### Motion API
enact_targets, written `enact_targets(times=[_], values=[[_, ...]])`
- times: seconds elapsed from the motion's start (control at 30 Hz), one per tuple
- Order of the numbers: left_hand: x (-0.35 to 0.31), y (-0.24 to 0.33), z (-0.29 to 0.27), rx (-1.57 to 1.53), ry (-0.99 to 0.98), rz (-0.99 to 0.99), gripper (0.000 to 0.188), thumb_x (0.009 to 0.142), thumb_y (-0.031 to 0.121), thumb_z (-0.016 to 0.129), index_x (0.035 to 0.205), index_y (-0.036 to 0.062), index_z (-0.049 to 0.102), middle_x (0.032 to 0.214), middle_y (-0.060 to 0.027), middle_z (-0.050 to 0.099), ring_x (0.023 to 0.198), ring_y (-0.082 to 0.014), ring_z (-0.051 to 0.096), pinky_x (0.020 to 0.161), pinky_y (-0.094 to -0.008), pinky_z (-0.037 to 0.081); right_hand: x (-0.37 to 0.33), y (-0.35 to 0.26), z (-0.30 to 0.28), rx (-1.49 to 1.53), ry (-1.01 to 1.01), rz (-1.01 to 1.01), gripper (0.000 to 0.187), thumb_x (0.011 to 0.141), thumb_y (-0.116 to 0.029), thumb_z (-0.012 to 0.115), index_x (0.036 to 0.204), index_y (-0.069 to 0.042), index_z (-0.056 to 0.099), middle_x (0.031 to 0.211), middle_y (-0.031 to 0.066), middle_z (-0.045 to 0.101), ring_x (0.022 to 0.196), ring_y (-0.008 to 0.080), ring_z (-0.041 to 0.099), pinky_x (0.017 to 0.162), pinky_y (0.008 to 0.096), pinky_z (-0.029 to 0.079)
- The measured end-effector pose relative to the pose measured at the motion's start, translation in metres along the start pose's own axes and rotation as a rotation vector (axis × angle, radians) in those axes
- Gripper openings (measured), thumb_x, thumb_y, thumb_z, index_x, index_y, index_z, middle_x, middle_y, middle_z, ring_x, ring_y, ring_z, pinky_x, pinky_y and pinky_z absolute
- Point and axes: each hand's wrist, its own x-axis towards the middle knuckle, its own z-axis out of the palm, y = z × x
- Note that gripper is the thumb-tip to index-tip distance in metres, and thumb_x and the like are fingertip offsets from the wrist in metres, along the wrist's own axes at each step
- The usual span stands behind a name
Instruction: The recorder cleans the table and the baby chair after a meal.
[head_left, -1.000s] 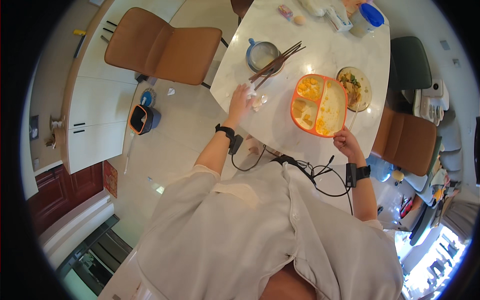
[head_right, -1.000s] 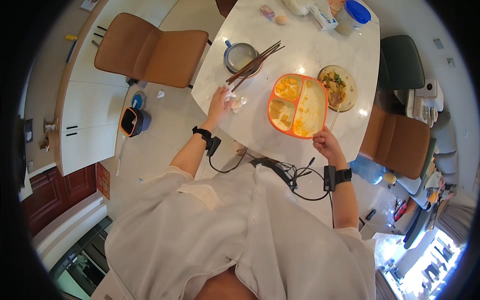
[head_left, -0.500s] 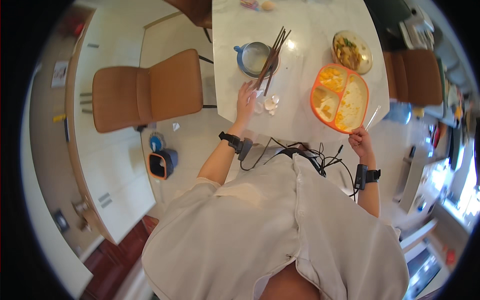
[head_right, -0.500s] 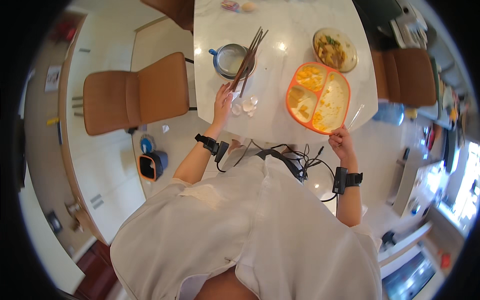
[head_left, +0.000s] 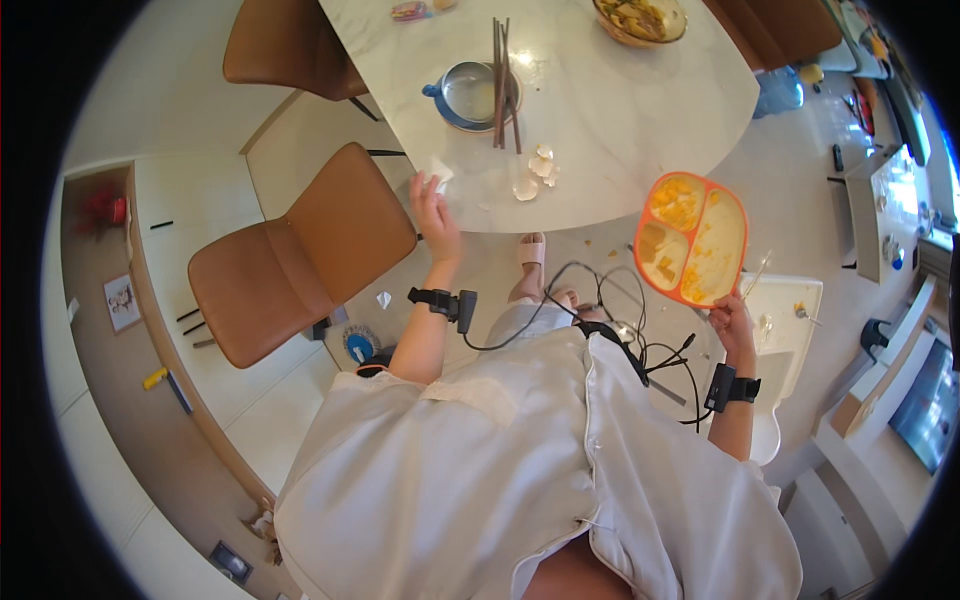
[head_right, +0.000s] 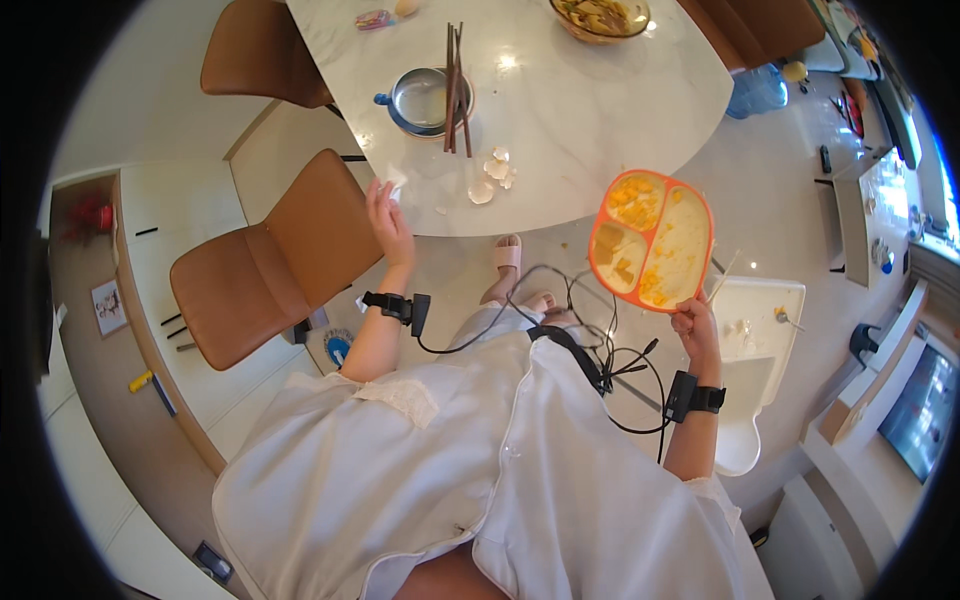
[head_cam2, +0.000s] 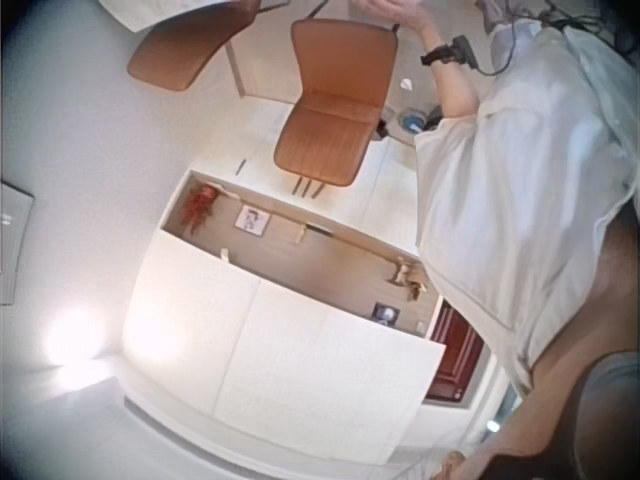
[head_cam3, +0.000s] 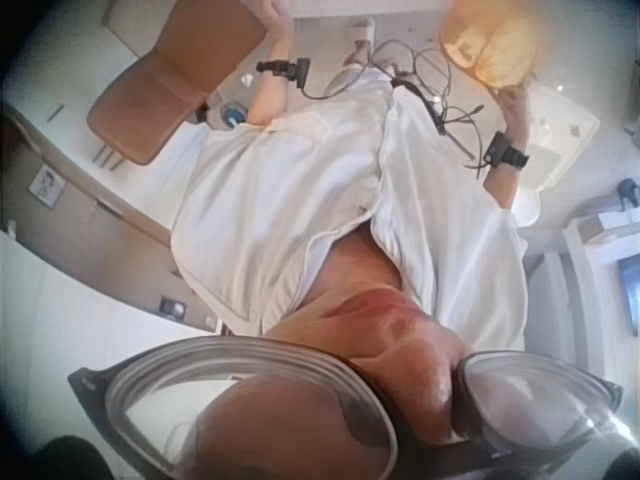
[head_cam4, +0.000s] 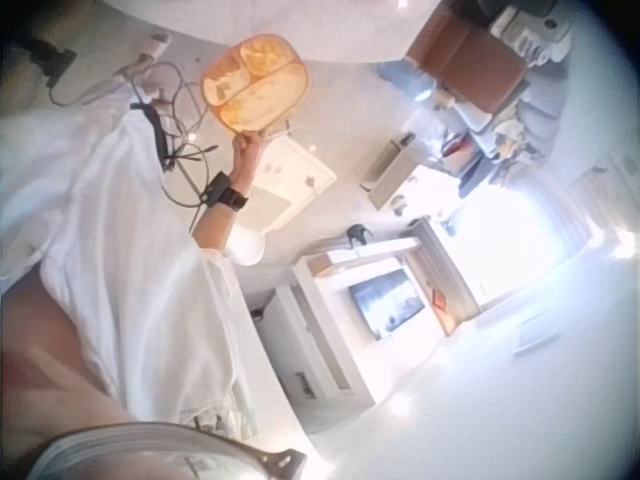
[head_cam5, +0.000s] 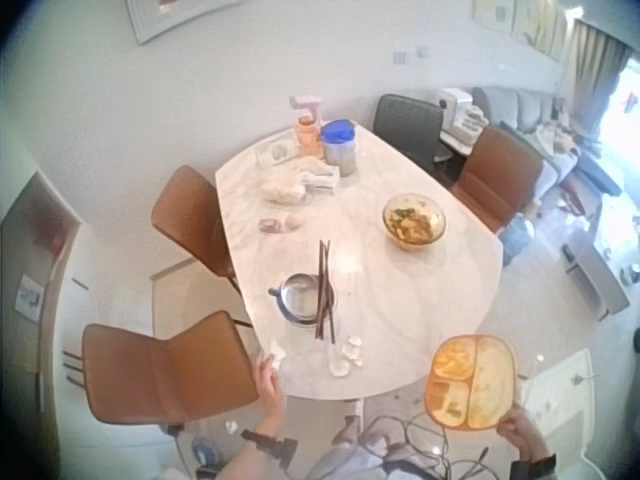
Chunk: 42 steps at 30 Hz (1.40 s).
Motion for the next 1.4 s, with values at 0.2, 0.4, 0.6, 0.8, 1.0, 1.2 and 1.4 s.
enact_targets(times=[0.2,0.4,0.6,0.8,1.0,1.2,1.4], values=[[-0.01,-0.046,0.039,0.069,-0.041,-0.052,0.025,0.083,0.007,0.038,0.104,0.0047,0.05,0.117,-0.014,0.042,0.114,-0.0307,0.033,0.094,-0.0384,0.026,0.01,0.056,-0.023,-0.083,0.009,0.185,0.034,0.068,0.004,0.041,0.098,-0.011,0.044,0.053,-0.0042,0.036,0.034,0.0029,0.027,0.035,0.0172,0.026],[-0.007,-0.028,0.08,-0.032,-0.167,0.092,0.025,0.086,0.012,0.036,0.106,0.0035,0.049,0.116,-0.0122,0.045,0.114,-0.0278,0.035,0.094,-0.0338,0.028,0.044,0.116,-0.02,-0.108,-0.092,0.267,0.024,0.069,0.004,0.041,0.089,-0.009,0.039,0.055,-0.0026,0.034,0.036,0.004,0.027,0.032,0.0177,0.022],[0.005,-0.009,0.124,-0.159,-0.255,0.122,0.026,0.087,0.015,0.036,0.106,0.0053,0.05,0.116,-0.0115,0.045,0.113,-0.026,0.036,0.094,-0.0324,0.028,0.106,0.138,0.018,-0.179,-0.202,0.362,0.023,0.07,0.004,0.042,0.085,-0.011,0.033,0.054,-0.0025,0.031,0.038,0.0046,0.028,0.032,0.0179,0.022],[0.01,0.022,0.141,-0.263,-0.417,0.248,0.024,0.08,0.01,0.042,0.1,0.0079,0.054,0.107,-0.0066,0.053,0.108,-0.0273,0.043,0.092,-0.0364,0.031,0.139,0.152,0.053,-0.046,-0.271,0.416,0.025,0.07,0.006,0.042,0.08,-0.013,0.03,0.055,-0.0016,0.03,0.038,0.0057,0.029,0.033,0.0193,0.022],[-0.018,0.05,0.141,-0.237,-0.607,0.364,0.024,0.075,0.007,0.044,0.096,0.008,0.056,0.104,-0.0065,0.054,0.107,-0.0258,0.044,0.091,-0.038,0.032,0.147,0.167,0.065,0.167,-0.192,0.436,0.033,0.07,0.008,0.042,0.09,-0.017,0.034,0.056,-0.001,0.03,0.04,0.0057,0.028,0.035,0.0186,0.022],[-0.053,0.069,0.142,-0.263,-0.657,0.381,0.024,0.077,0.009,0.042,0.096,0.0068,0.056,0.105,-0.0067,0.054,0.108,-0.0258,0.043,0.092,-0.0397,0.031,0.13,0.166,0.064,0.268,-0.187,0.412,0.037,0.071,0.009,0.04,0.095,-0.018,0.035,0.059,0.0,0.034,0.041,0.0055,0.028,0.036,0.0179,0.022],[-0.077,0.085,0.139,-0.337,-0.697,0.382,0.025,0.078,0.009,0.041,0.1,0.0067,0.054,0.108,-0.0087,0.051,0.109,-0.027,0.041,0.092,-0.0405,0.029,0.119,0.171,0.052,0.369,-0.204,0.394,0.045,0.072,0.01,0.039,0.105,-0.021,0.034,0.06,0.0001,0.035,0.04,0.0045,0.028,0.036,0.0177,0.023]])
